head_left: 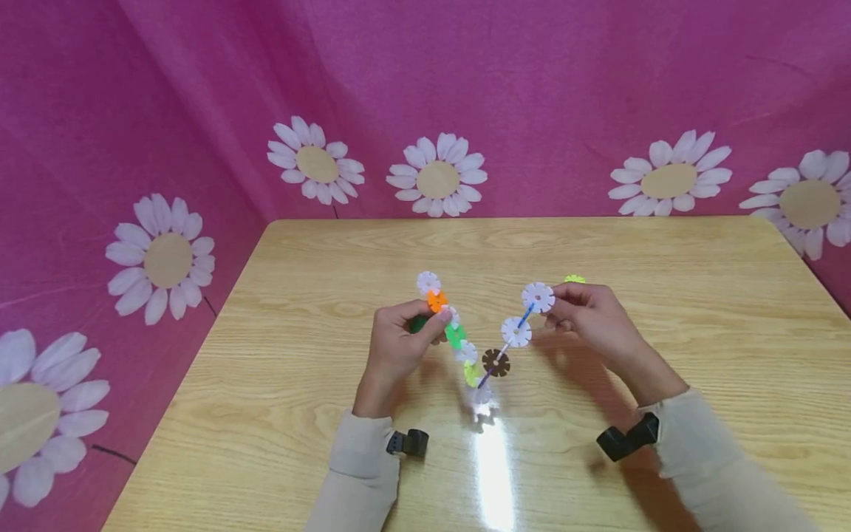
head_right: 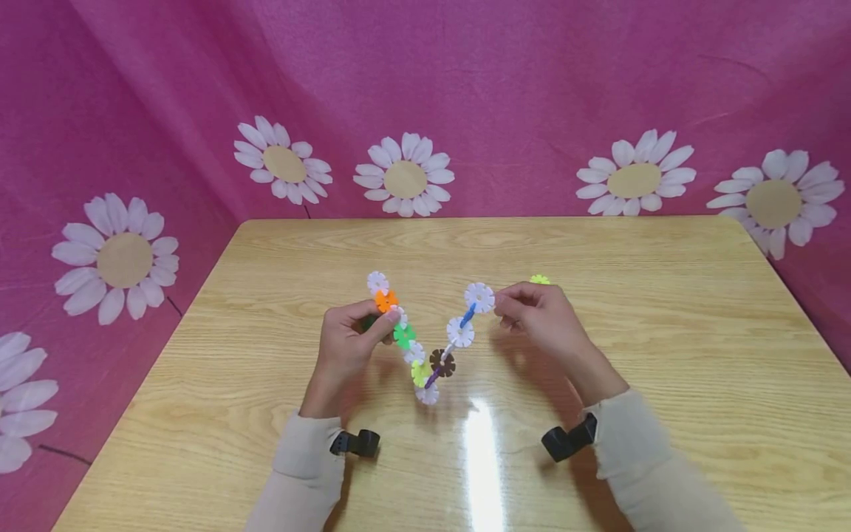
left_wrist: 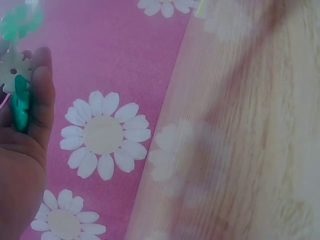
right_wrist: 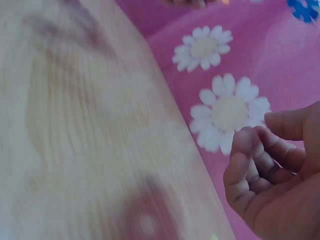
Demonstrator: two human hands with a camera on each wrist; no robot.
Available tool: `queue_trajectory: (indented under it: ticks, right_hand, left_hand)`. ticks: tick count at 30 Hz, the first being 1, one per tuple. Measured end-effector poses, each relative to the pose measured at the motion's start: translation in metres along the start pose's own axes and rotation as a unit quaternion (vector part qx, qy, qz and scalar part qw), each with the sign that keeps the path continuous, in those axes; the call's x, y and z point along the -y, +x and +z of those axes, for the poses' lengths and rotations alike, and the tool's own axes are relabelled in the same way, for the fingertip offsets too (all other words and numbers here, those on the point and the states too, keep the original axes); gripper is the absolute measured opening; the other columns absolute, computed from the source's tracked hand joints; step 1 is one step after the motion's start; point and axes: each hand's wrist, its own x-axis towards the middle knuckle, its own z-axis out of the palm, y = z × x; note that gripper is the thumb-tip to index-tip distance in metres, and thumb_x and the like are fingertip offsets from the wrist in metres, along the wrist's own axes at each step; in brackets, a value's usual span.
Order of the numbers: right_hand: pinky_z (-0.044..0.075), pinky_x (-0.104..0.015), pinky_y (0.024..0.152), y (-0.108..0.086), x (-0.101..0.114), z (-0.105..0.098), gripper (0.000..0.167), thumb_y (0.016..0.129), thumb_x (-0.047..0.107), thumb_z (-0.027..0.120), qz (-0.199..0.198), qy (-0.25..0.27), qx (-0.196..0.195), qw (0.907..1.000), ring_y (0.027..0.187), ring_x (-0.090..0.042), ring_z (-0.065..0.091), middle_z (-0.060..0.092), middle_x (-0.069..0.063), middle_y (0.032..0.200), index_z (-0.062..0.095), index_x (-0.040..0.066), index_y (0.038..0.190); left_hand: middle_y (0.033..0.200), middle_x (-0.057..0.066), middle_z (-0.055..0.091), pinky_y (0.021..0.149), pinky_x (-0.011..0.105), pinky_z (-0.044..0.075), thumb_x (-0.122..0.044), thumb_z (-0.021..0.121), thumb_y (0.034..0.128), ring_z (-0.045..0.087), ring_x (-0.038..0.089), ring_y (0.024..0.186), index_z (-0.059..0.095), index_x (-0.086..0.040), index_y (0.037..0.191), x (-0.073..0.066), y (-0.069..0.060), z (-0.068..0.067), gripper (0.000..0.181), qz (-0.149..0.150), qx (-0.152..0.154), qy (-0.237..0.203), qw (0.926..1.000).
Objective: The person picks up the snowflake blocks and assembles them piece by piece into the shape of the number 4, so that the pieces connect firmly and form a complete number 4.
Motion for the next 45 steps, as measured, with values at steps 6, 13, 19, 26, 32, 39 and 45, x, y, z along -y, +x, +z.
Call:
queue_trajectory:
  ticks: [6, 13, 19, 26, 32, 39, 45]
  right_hand:
    - [0.053, -0.033, 0.068, 0.003, -0.004, -0.026, 0.036, 0.103, 0.025, 0.058, 0.012, -0.15, -0.043, 0.9877, 0.084, -0.024, 0.061, 0.067, -0.017, 0.095, 0.065, -0.007, 0.116]
    - [0.049, -0.033, 0.067, 0.006, -0.017, -0.049, 0.033, 0.1, 0.026, 0.062, -0.011, -0.271, -0.075, 0.9596, 0.083, -0.028, 0.062, 0.07, -0.017, 0.095, 0.07, -0.004, 0.111]
    - [0.048, -0.038, 0.072, 0.009, -0.03, -0.062, 0.034, 0.098, 0.025, 0.063, 0.006, -0.308, -0.069, 0.9489, 0.088, -0.031, 0.061, 0.07, -0.018, 0.1, 0.069, -0.005, 0.113]
    - [0.047, -0.038, 0.071, 0.015, -0.036, -0.067, 0.039, 0.097, 0.022, 0.066, 0.044, -0.326, -0.055, 0.9428, 0.091, -0.035, 0.055, 0.066, -0.024, 0.105, 0.064, -0.01, 0.119]
    - [0.049, -0.041, 0.071, 0.02, -0.043, -0.069, 0.05, 0.095, 0.029, 0.07, 0.077, -0.345, -0.039, 0.9346, 0.09, -0.037, 0.053, 0.065, -0.024, 0.102, 0.061, -0.013, 0.121]
    - [0.05, -0.049, 0.073, 0.024, -0.053, -0.068, 0.043, 0.09, 0.028, 0.075, 0.038, -0.377, -0.047, 0.9241, 0.088, -0.037, 0.059, 0.069, -0.019, 0.093, 0.068, -0.01, 0.109]
    - [0.048, -0.047, 0.073, 0.028, -0.052, -0.068, 0.038, 0.089, 0.025, 0.076, 0.053, -0.38, -0.045, 0.9223, 0.087, -0.036, 0.057, 0.067, -0.016, 0.089, 0.068, -0.009, 0.104]
  left_hand:
    - [0.071, 0.028, 0.064, 0.06, 0.029, 0.055, 0.004, 0.069, 0.0916, 0.06, 0.049, 0.064, 0.068, 0.011, 0.08, 0.0, -0.002, -0.001, 0.014, -0.013, -0.001, 0.015, 0.9998]
    - [0.071, 0.024, 0.066, 0.058, 0.039, 0.057, 0.005, 0.07, 0.09, 0.062, 0.045, 0.062, 0.069, 0.011, 0.081, 0.0, -0.003, -0.003, 0.011, -0.003, -0.003, 0.023, 0.9997]
    - [0.072, 0.017, 0.067, 0.057, 0.022, 0.05, 0.004, 0.071, 0.0898, 0.061, 0.041, 0.062, 0.07, 0.01, 0.083, 0.0, -0.004, -0.004, 0.009, -0.011, -0.008, 0.026, 0.9996]
    - [0.07, 0.006, 0.067, 0.053, 0.024, 0.048, -0.005, 0.074, 0.0904, 0.059, 0.025, 0.058, 0.073, 0.002, 0.083, 0.029, -0.004, -0.007, 0.01, 0.012, -0.013, 0.028, 0.9995]
    - [0.071, 0.013, 0.066, 0.053, 0.023, 0.047, -0.006, 0.074, 0.091, 0.058, 0.022, 0.059, 0.073, 0.002, 0.082, 0.034, -0.007, -0.006, 0.012, 0.002, -0.02, 0.019, 0.9996]
    - [0.074, 0.023, 0.066, 0.054, 0.02, 0.048, 0.001, 0.071, 0.0909, 0.062, 0.04, 0.061, 0.071, 0.008, 0.086, 0.033, -0.006, -0.006, 0.009, -0.034, -0.017, 0.031, 0.9988]
    - [0.074, 0.025, 0.066, 0.054, 0.02, 0.047, 0.002, 0.071, 0.0909, 0.062, 0.042, 0.061, 0.071, 0.009, 0.085, 0.034, -0.006, -0.005, 0.009, -0.031, -0.017, 0.029, 0.999]
